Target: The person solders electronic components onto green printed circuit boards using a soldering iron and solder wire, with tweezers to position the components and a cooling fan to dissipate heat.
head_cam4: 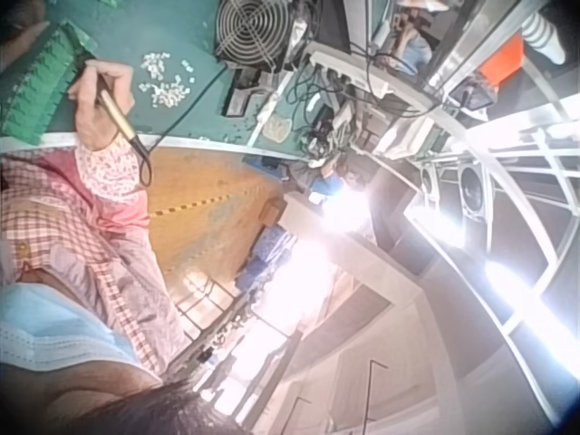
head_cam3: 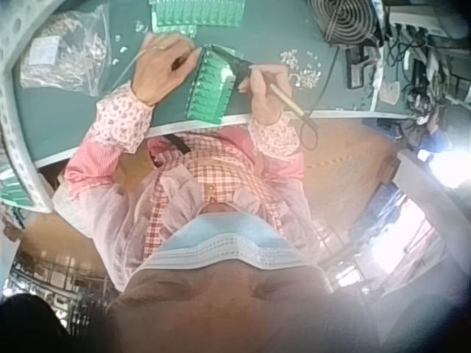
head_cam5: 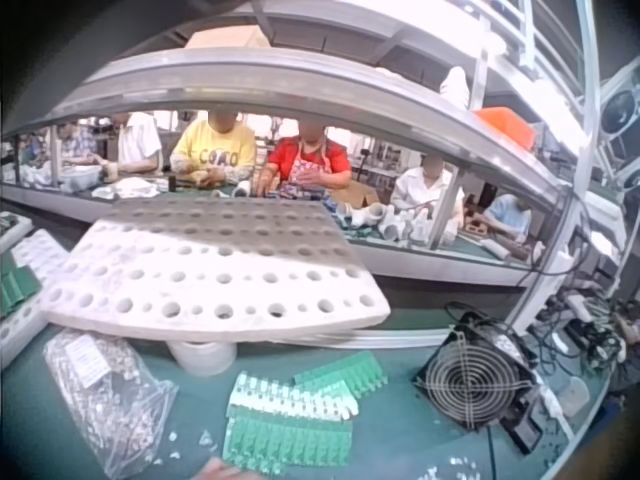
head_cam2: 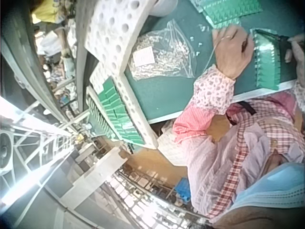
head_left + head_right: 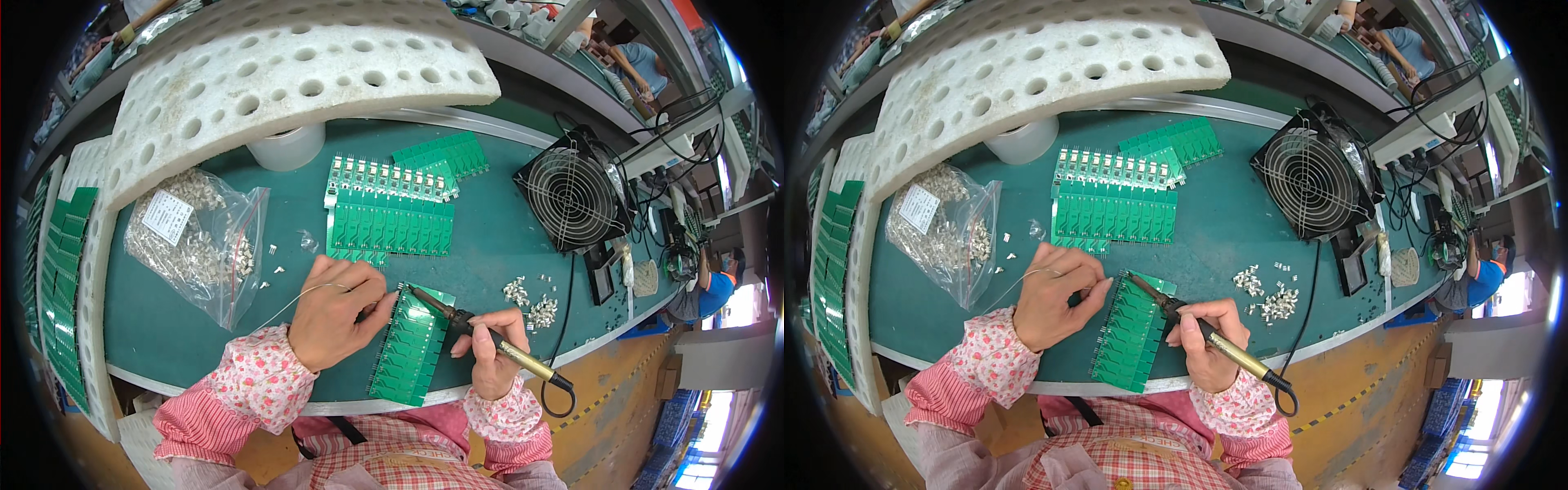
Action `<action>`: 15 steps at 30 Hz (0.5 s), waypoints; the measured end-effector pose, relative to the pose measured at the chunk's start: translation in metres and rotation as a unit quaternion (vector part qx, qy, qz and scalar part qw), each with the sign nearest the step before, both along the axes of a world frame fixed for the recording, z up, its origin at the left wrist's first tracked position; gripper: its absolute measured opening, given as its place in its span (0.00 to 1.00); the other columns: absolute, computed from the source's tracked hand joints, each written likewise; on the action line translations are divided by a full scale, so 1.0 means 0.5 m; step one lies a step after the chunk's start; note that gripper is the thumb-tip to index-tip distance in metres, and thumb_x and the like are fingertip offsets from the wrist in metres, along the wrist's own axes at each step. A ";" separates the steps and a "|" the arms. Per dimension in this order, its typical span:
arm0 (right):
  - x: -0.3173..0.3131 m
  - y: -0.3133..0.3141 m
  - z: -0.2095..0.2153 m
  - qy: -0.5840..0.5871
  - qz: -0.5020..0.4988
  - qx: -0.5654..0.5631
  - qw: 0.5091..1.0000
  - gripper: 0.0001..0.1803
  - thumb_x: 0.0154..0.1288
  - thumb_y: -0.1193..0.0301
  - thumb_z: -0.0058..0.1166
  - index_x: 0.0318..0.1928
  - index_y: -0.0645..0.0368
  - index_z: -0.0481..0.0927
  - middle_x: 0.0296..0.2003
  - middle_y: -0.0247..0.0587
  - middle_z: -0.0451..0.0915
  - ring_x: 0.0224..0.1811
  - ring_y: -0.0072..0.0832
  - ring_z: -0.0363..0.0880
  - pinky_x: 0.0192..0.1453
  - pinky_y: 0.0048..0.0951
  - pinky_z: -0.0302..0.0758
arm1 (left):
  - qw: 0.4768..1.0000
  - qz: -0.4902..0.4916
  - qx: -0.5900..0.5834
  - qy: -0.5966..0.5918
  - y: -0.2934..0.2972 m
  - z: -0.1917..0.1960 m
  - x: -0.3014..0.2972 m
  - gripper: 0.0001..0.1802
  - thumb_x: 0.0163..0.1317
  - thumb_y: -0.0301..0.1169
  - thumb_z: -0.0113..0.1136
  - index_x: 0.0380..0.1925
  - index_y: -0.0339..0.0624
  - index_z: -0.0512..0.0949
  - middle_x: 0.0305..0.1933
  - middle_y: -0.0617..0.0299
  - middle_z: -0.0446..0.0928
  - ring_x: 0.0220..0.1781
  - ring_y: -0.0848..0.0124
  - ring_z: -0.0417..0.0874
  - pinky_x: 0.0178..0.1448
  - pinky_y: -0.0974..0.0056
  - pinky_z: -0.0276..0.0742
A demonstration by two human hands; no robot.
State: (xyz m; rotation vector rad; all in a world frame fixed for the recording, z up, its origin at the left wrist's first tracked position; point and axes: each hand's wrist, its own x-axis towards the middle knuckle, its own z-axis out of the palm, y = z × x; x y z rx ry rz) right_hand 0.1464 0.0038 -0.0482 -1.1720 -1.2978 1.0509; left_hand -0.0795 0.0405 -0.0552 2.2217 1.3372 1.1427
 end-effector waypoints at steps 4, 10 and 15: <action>0.002 0.000 0.002 -0.050 0.028 0.003 0.998 0.08 0.71 0.72 0.50 0.41 0.65 0.68 0.30 0.44 0.77 0.19 0.25 0.77 0.24 0.25 0.75 | 1.000 0.002 -0.005 0.008 0.001 -0.001 0.000 0.08 0.56 0.28 0.67 0.24 0.43 0.76 0.30 0.66 0.74 0.31 0.65 0.75 0.42 0.61 0.64; 0.000 0.002 0.002 -0.052 0.028 0.009 0.998 0.08 0.71 0.73 0.50 0.41 0.65 0.68 0.29 0.44 0.77 0.19 0.25 0.77 0.24 0.24 0.75 | 1.000 0.007 0.005 0.016 0.000 -0.007 0.002 0.07 0.56 0.28 0.67 0.25 0.44 0.77 0.31 0.66 0.74 0.32 0.66 0.74 0.42 0.60 0.63; -0.002 0.000 0.000 -0.016 0.007 0.008 1.000 0.07 0.68 0.76 0.55 0.40 0.68 0.72 0.24 0.42 0.82 0.22 0.21 0.80 0.27 0.21 0.77 | 0.999 0.020 0.014 0.036 -0.007 -0.001 0.002 0.07 0.56 0.29 0.67 0.26 0.44 0.77 0.32 0.66 0.74 0.33 0.66 0.74 0.42 0.60 0.62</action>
